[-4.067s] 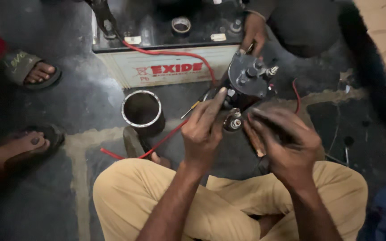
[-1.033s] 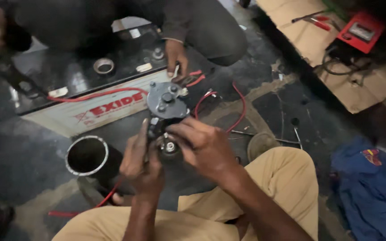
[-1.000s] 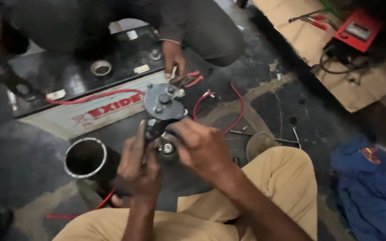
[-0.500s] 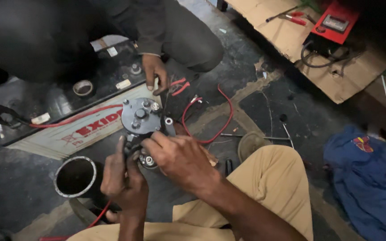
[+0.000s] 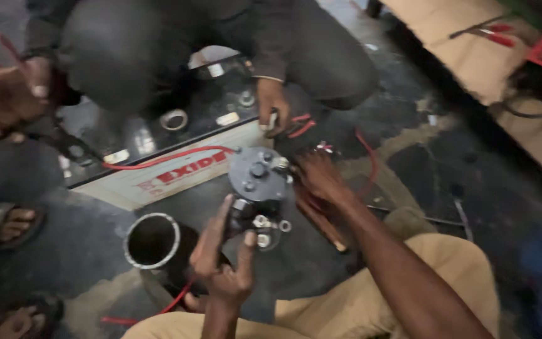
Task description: The person sits on the floor and uses a wrench to tighten nuts on a cylindrical electrical component connected to a car battery. Another person assists by holding pliers on the battery terminals. The person repeatedly tightens and tests the connections, creating sparks.
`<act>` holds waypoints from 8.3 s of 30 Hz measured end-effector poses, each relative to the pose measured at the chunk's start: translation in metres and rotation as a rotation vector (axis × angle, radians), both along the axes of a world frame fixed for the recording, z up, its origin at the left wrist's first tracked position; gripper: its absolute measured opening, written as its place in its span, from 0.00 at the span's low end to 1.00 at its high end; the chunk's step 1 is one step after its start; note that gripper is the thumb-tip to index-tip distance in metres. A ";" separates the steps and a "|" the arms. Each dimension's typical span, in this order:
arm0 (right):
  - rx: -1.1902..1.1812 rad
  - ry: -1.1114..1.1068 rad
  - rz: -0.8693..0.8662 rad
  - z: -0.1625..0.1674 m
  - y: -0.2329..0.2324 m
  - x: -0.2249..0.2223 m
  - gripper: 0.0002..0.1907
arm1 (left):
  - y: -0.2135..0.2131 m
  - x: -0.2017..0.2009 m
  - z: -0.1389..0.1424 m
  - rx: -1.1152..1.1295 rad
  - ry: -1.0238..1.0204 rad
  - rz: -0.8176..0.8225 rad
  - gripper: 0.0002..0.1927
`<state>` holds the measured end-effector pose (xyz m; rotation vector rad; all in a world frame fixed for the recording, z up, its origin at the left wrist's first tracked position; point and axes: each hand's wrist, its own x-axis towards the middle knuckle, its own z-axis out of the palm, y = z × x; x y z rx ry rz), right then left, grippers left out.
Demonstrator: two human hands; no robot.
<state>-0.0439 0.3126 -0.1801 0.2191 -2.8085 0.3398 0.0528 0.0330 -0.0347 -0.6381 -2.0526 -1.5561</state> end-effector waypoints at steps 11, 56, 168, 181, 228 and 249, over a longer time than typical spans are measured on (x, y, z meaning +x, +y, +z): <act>-0.122 -0.429 -0.617 0.030 -0.014 -0.009 0.35 | -0.016 -0.014 -0.006 -0.021 -0.093 -0.056 0.28; -0.259 0.162 0.334 0.231 -0.090 0.145 0.14 | -0.011 0.000 -0.004 0.170 -0.121 -0.022 0.20; 0.166 -0.273 0.313 0.263 -0.094 0.125 0.35 | -0.021 0.005 0.011 -0.161 0.124 -0.052 0.27; 0.147 -0.233 0.348 0.273 -0.111 0.125 0.33 | -0.022 0.007 0.020 -0.086 0.121 -0.050 0.18; -1.645 -0.139 0.307 0.164 -0.099 0.219 0.25 | 0.007 0.092 0.063 -0.138 0.109 -0.038 0.08; -1.985 -0.240 0.429 0.143 -0.050 0.229 0.19 | 0.045 0.111 0.065 -0.184 -0.112 -0.113 0.18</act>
